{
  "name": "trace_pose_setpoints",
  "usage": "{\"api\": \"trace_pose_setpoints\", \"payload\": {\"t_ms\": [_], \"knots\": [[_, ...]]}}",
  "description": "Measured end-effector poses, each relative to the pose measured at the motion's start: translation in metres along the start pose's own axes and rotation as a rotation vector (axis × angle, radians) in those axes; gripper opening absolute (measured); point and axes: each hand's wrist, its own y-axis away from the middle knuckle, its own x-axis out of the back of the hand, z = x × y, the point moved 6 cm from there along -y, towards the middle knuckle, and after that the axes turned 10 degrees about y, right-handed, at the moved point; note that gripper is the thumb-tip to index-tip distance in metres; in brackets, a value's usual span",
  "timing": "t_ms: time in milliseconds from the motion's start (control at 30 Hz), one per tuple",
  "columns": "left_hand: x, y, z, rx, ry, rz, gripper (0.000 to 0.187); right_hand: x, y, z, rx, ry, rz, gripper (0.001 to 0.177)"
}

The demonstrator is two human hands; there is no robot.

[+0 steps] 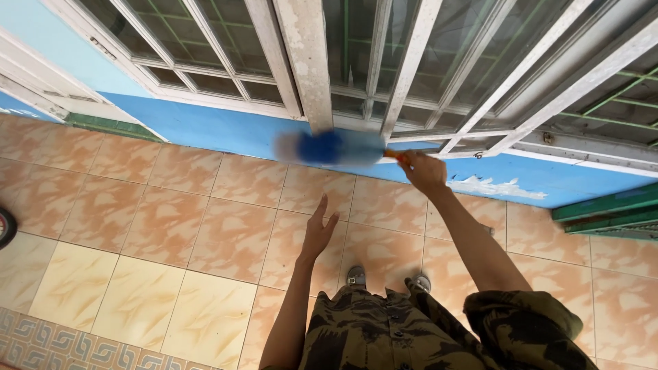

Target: The person uses a blue feather duster to wipe dust from the lower and middle sections of a white metal window frame and adjacent wall. The person moves the duster back and forth along the frame and glass, then shifts position to reach different areas of the window.

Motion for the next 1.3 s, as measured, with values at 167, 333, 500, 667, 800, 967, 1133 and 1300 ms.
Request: {"api": "trace_pose_setpoints", "payload": {"t_ms": [167,333,500,667,800,967,1133,1300], "knots": [[-0.007,0.008,0.002,-0.001,-0.01,0.014,0.065,0.003,-0.003,0.019,-0.001,-0.045,0.386,0.031],[-0.027,0.002,0.004,-0.01,-0.044,0.024,0.066,-0.031,0.015,0.046,0.034,0.019,0.334,0.025],[-0.05,0.001,0.011,0.011,-0.051,0.067,0.066,-0.113,0.003,0.087,-0.024,0.192,-0.229,0.034],[-0.079,0.005,0.023,0.014,-0.015,0.127,0.067,-0.012,-0.021,0.102,0.076,0.152,-0.087,0.031],[-0.113,-0.005,0.034,0.018,-0.035,0.156,0.067,0.079,-0.037,0.117,0.138,-0.011,0.449,0.027],[-0.156,-0.012,0.047,-0.005,-0.058,0.177,0.066,0.066,-0.056,0.149,0.147,-0.334,0.521,0.033],[-0.183,-0.01,0.051,-0.042,-0.047,0.218,0.065,-0.012,-0.041,0.177,0.235,-0.149,0.299,0.035],[-0.199,-0.007,0.044,-0.056,-0.04,0.265,0.064,-0.104,-0.046,0.208,0.207,0.193,-0.065,0.034]]}}
